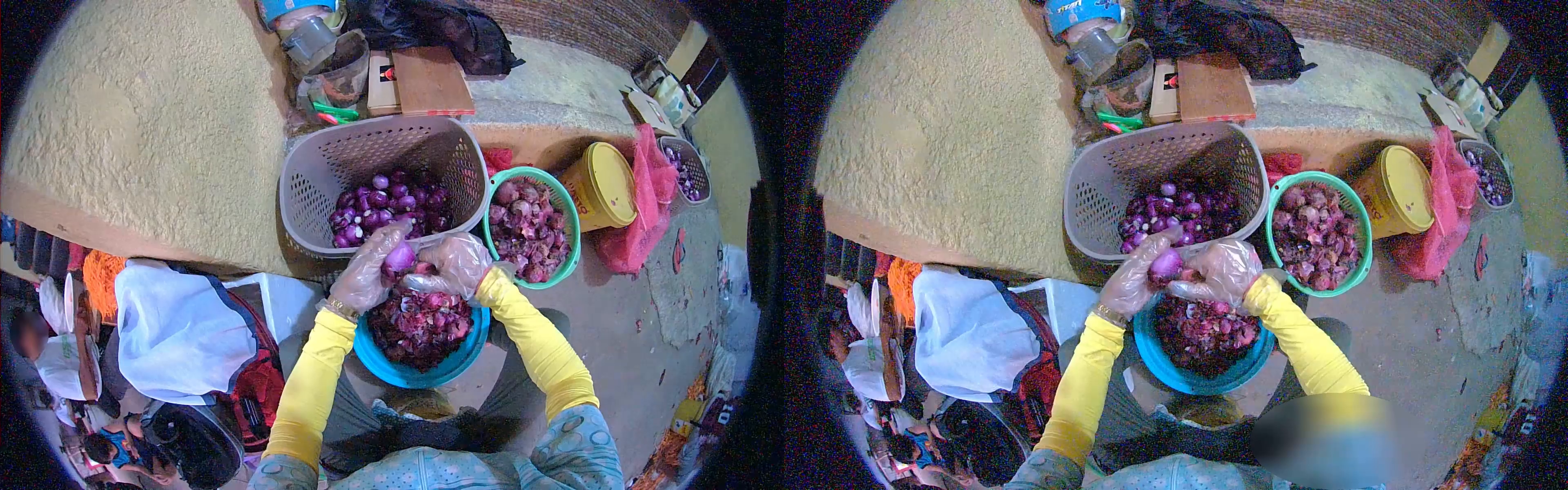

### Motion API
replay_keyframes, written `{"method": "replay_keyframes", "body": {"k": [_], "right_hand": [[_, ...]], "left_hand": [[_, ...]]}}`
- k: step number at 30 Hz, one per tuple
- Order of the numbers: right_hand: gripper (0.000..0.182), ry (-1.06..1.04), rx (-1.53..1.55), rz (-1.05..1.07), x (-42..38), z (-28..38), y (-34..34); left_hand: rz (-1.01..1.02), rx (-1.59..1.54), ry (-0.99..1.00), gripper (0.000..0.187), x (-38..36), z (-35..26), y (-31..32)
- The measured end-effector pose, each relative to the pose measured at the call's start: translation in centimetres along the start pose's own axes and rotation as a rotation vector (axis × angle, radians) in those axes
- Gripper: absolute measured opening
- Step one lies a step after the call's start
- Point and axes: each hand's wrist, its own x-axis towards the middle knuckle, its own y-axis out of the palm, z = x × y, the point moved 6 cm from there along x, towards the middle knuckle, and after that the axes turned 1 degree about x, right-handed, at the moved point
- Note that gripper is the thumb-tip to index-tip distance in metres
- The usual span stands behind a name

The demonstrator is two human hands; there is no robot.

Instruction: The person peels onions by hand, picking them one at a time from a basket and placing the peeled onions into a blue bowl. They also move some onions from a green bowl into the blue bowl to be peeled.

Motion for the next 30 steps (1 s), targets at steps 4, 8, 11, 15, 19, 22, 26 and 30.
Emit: {"method": "replay_keyframes", "body": {"k": [4, 8, 11, 15, 19, 22, 26, 30], "right_hand": [[0.052, -0.001, -0.021, 0.051, -0.1, 0.4, 0.0], [0.052, 0.048, -0.017, 0.116, -0.2, 0.0, 0.1], [0.053, -0.035, -0.048, 0.117, -0.3, 0.8, 0.1], [0.053, -0.07, -0.108, 0.144, -0.3, 1.3, 0.2], [0.055, -0.096, -0.078, 0.074, -0.4, 0.2, 1.0], [0.059, -0.049, -0.114, 0.025, -0.4, 0.0, 0.9], [0.064, -0.024, -0.109, 0.071, -0.2, -0.1, 0.7], [0.059, 0.01, -0.175, 0.115, -0.2, -0.4, 0.8]], "left_hand": [[0.002, 0.02, -0.058, 0.041, -0.1, 0.4, -0.4], [-0.071, -0.049, -0.097, 0.042, -0.2, 0.0, 0.1], [-0.023, -0.118, -0.159, 0.043, -0.1, 0.3, 0.1], [-0.108, -0.241, -0.021, 0.041, 0.9, -0.1, -1.5], [-0.136, -0.25, 0.019, 0.034, 0.5, -0.6, -1.3], [-0.12, -0.232, 0.028, 0.033, 0.5, -0.7, -1.6], [-0.104, -0.248, 0.002, 0.033, 0.5, -0.7, -1.4], [-0.113, -0.268, 0.014, 0.039, 0.8, -0.3, -1.8]]}}
